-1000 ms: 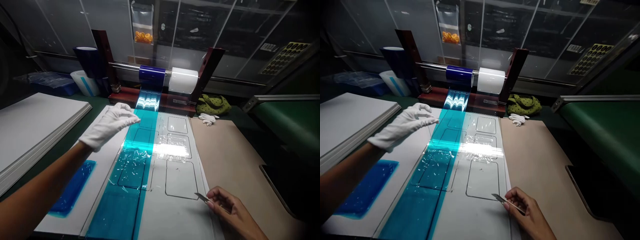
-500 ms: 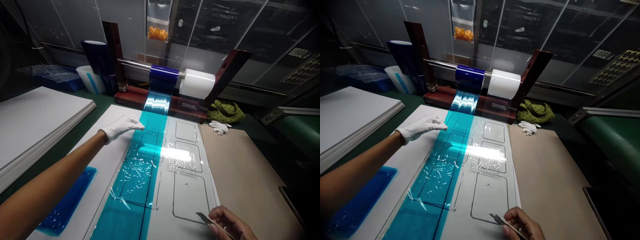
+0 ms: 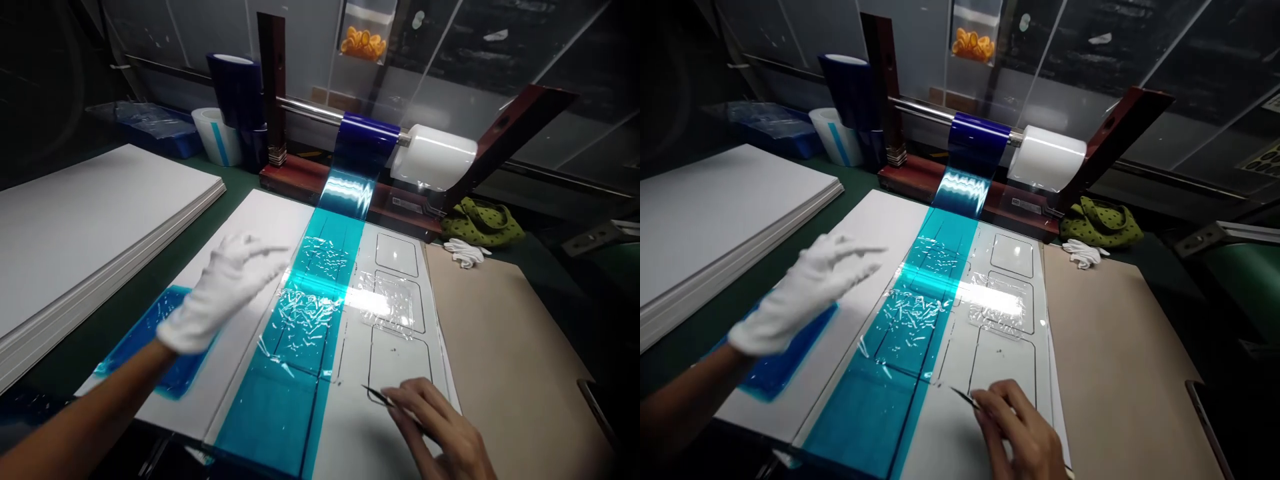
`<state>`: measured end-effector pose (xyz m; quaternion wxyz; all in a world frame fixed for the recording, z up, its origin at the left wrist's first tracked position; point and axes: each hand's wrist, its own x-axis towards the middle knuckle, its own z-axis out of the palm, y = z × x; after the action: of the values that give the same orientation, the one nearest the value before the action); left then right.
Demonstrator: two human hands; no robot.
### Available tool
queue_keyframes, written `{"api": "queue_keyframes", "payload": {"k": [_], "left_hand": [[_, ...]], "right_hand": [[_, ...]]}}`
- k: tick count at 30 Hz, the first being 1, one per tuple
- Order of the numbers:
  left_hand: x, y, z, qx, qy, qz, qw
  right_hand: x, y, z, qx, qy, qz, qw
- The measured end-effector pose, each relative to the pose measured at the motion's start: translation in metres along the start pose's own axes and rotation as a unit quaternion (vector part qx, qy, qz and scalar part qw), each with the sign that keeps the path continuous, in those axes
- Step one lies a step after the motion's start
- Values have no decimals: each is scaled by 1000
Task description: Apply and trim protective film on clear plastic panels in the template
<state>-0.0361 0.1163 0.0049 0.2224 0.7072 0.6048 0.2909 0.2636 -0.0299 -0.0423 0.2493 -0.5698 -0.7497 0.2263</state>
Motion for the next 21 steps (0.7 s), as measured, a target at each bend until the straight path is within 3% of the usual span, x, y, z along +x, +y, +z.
{"api": "queue_keyframes", "payload": {"k": [2,5,8,11,16,21], "left_hand": [[-48,-14,3,75,28,70,994],[-111,-41,20,189,0,148,971],[-150,-57,39,272,37,165,947],[-167,-60,49,311,47,130,940],[-171,-54,50,331,76,85,937],[-172,-55,52,291,66,42,954]], "right_hand": [[8,-15,19,-51,8,-28,998],[24,-37,47,-103,-1,-76,992],[43,-55,68,-152,-1,-119,981],[60,-68,84,-192,-17,-137,972],[79,-80,104,-230,-58,-142,961],[88,-85,112,-251,-80,-144,954]]}}
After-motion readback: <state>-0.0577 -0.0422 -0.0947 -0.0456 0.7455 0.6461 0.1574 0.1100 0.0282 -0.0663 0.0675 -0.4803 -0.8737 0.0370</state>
